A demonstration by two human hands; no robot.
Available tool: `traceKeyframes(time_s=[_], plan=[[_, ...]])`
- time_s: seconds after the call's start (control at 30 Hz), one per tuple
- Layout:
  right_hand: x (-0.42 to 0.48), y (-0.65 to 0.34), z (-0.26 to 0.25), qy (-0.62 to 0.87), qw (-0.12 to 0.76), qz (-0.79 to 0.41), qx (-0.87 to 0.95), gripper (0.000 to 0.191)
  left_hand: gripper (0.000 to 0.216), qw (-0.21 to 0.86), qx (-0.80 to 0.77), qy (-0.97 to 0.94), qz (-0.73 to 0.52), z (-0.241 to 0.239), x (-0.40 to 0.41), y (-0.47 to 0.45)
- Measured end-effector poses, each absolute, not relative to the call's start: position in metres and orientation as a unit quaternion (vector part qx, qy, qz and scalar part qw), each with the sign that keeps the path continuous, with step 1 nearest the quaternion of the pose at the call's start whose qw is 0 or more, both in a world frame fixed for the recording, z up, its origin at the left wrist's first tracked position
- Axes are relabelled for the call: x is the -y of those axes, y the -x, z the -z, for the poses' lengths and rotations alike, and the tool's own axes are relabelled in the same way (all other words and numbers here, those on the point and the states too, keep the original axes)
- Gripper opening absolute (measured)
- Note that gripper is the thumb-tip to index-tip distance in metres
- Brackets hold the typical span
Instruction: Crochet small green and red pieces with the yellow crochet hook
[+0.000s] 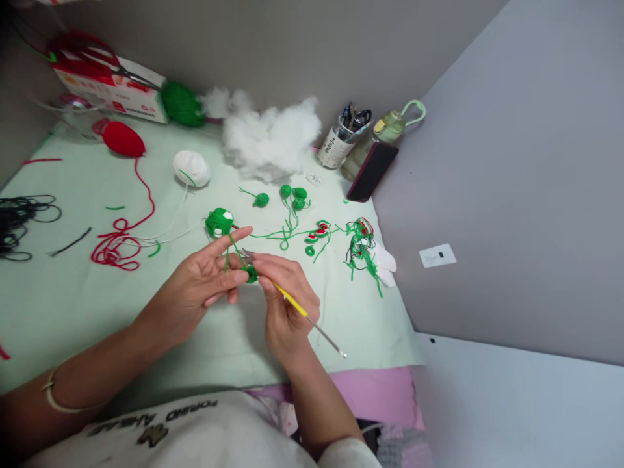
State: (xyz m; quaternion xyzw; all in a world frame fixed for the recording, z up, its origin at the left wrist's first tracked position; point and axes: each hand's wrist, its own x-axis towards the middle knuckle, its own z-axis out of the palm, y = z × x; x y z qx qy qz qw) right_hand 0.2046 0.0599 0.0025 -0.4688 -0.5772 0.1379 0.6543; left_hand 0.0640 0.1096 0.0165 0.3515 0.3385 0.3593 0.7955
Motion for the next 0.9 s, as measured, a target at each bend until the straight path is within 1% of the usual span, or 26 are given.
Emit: traceKeyframes(time_s=[0.1, 0.2, 0.27, 0.33, 0.37, 0.43, 0.5, 0.57, 0.63, 0.67, 0.73, 0.83, 0.9], plan=[[-0.061, -0.206, -0.003, 0.449, 0.693, -0.222, 0.519, 0.019, 0.071, 0.8, -0.336, -0.341, -0.362, -0.017, -0.111, -0.063], [-0.063, -0.209, -0.004, 0.43, 0.704, -0.332, 0.457, 0.016, 0.07, 0.814, -0.326, -0.324, -0.357, -0.017, -0.112, -0.062], [-0.064, -0.211, -0.006, 0.422, 0.703, -0.367, 0.439, 0.016, 0.075, 0.823, -0.32, -0.316, -0.347, -0.018, -0.113, -0.061], [-0.064, -0.212, -0.008, 0.427, 0.699, -0.364, 0.443, 0.017, 0.083, 0.827, -0.316, -0.318, -0.339, -0.02, -0.112, -0.062], [-0.063, -0.212, -0.009, 0.437, 0.694, -0.344, 0.457, 0.018, 0.087, 0.824, -0.317, -0.323, -0.34, -0.021, -0.112, -0.062], [-0.061, -0.212, -0.01, 0.47, 0.669, -0.258, 0.514, 0.019, 0.093, 0.806, -0.33, -0.339, -0.356, -0.022, -0.111, -0.064], [-0.059, -0.213, -0.008, 0.504, 0.604, -0.116, 0.606, 0.022, 0.096, 0.781, -0.346, -0.353, -0.381, -0.023, -0.11, -0.065], [-0.058, -0.214, -0.003, 0.522, 0.513, 0.031, 0.681, 0.027, 0.095, 0.766, -0.353, -0.359, -0.4, -0.023, -0.109, -0.066], [-0.058, -0.214, 0.001, 0.535, 0.453, 0.12, 0.703, 0.032, 0.094, 0.764, -0.355, -0.354, -0.405, -0.021, -0.109, -0.066], [-0.059, -0.214, 0.003, 0.54, 0.451, 0.135, 0.698, 0.034, 0.093, 0.769, -0.354, -0.349, -0.403, -0.021, -0.109, -0.066], [-0.061, -0.211, 0.004, 0.54, 0.495, 0.1, 0.673, 0.035, 0.088, 0.782, -0.348, -0.335, -0.393, -0.02, -0.109, -0.065], [-0.064, -0.208, 0.0, 0.506, 0.602, -0.049, 0.617, 0.029, 0.076, 0.804, -0.334, -0.316, -0.377, -0.02, -0.11, -0.063], [-0.065, -0.208, -0.005, 0.479, 0.65, -0.156, 0.569, 0.023, 0.072, 0.81, -0.331, -0.313, -0.37, -0.021, -0.11, -0.062]])
